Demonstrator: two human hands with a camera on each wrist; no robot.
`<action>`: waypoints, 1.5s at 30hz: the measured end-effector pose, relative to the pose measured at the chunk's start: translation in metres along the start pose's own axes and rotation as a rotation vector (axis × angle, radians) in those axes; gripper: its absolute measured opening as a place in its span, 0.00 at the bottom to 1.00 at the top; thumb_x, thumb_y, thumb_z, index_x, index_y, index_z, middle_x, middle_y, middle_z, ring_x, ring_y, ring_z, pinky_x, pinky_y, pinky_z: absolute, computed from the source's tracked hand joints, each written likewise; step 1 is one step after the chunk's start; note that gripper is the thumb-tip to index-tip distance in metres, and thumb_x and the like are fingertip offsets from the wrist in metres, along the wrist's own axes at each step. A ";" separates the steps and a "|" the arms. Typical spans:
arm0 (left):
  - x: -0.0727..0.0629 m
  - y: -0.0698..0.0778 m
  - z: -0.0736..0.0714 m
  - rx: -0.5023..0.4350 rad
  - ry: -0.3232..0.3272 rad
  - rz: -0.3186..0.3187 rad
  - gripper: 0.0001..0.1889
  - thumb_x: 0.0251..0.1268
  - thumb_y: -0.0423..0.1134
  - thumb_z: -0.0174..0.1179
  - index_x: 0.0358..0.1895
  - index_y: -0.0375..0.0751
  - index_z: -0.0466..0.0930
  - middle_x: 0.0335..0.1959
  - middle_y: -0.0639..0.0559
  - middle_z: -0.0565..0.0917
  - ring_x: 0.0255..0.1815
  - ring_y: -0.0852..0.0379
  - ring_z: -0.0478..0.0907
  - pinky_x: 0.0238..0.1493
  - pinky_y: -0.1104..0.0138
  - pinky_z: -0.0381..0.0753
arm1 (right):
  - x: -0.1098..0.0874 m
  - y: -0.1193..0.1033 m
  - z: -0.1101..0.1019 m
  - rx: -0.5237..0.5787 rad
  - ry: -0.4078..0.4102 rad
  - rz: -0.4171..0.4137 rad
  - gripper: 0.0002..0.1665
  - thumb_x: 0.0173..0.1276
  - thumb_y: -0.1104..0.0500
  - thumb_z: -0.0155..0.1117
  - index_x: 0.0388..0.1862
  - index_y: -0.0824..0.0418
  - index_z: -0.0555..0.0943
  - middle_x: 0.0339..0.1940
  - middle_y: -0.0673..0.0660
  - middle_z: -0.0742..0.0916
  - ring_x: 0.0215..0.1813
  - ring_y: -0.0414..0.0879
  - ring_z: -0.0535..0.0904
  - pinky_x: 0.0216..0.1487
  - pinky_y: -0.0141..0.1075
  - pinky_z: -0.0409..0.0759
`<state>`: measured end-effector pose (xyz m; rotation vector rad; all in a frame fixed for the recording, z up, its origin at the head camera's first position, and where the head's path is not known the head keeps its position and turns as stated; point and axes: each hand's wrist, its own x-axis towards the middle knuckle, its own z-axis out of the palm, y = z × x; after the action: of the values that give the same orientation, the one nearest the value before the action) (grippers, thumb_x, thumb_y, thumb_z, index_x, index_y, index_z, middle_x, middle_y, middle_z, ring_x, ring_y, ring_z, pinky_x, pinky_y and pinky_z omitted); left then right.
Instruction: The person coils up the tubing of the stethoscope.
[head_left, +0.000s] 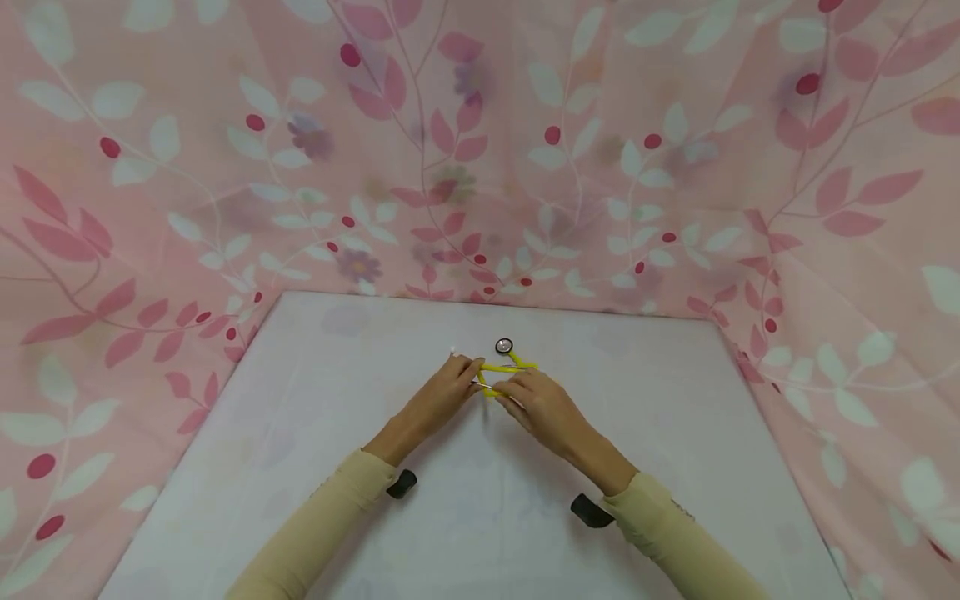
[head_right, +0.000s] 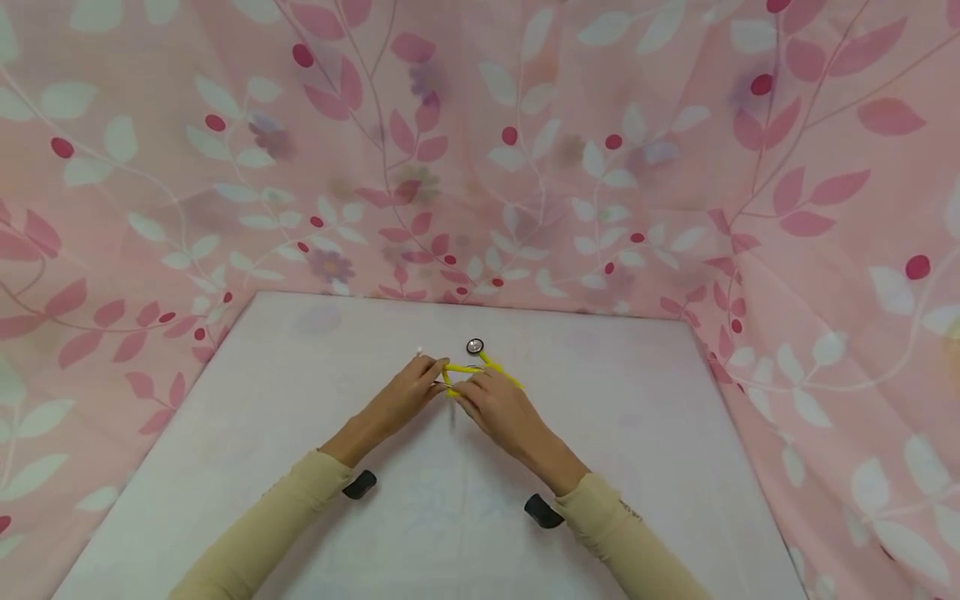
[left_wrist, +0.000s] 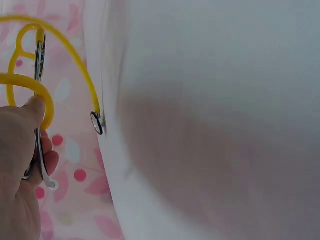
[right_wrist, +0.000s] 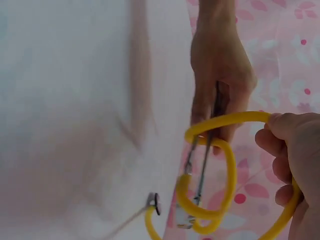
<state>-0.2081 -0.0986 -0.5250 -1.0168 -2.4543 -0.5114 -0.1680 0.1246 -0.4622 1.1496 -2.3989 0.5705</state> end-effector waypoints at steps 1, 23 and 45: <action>0.000 0.003 0.001 -0.001 -0.010 0.021 0.25 0.61 0.38 0.67 0.61 0.34 0.74 0.45 0.46 0.79 0.44 0.55 0.78 0.50 0.66 0.82 | 0.007 0.003 -0.002 -0.046 -0.006 -0.020 0.13 0.62 0.59 0.72 0.46 0.58 0.87 0.38 0.51 0.88 0.40 0.44 0.79 0.40 0.34 0.80; 0.003 0.037 -0.013 -0.025 -0.102 0.245 0.25 0.61 0.36 0.68 0.63 0.39 0.77 0.48 0.49 0.79 0.49 0.58 0.78 0.59 0.65 0.80 | 0.009 0.086 0.005 0.117 -0.136 0.203 0.12 0.66 0.55 0.68 0.45 0.56 0.88 0.32 0.52 0.87 0.36 0.47 0.78 0.36 0.36 0.75; 0.010 0.034 -0.027 -0.160 -0.022 0.092 0.32 0.62 0.41 0.67 0.70 0.39 0.69 0.48 0.47 0.78 0.47 0.59 0.76 0.48 0.73 0.81 | -0.014 0.084 0.030 0.173 -0.083 0.304 0.11 0.65 0.60 0.68 0.46 0.60 0.88 0.31 0.55 0.88 0.31 0.46 0.78 0.33 0.36 0.80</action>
<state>-0.1831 -0.0832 -0.4914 -1.1989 -2.4030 -0.6780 -0.2324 0.1661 -0.5098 0.8929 -2.6607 0.8571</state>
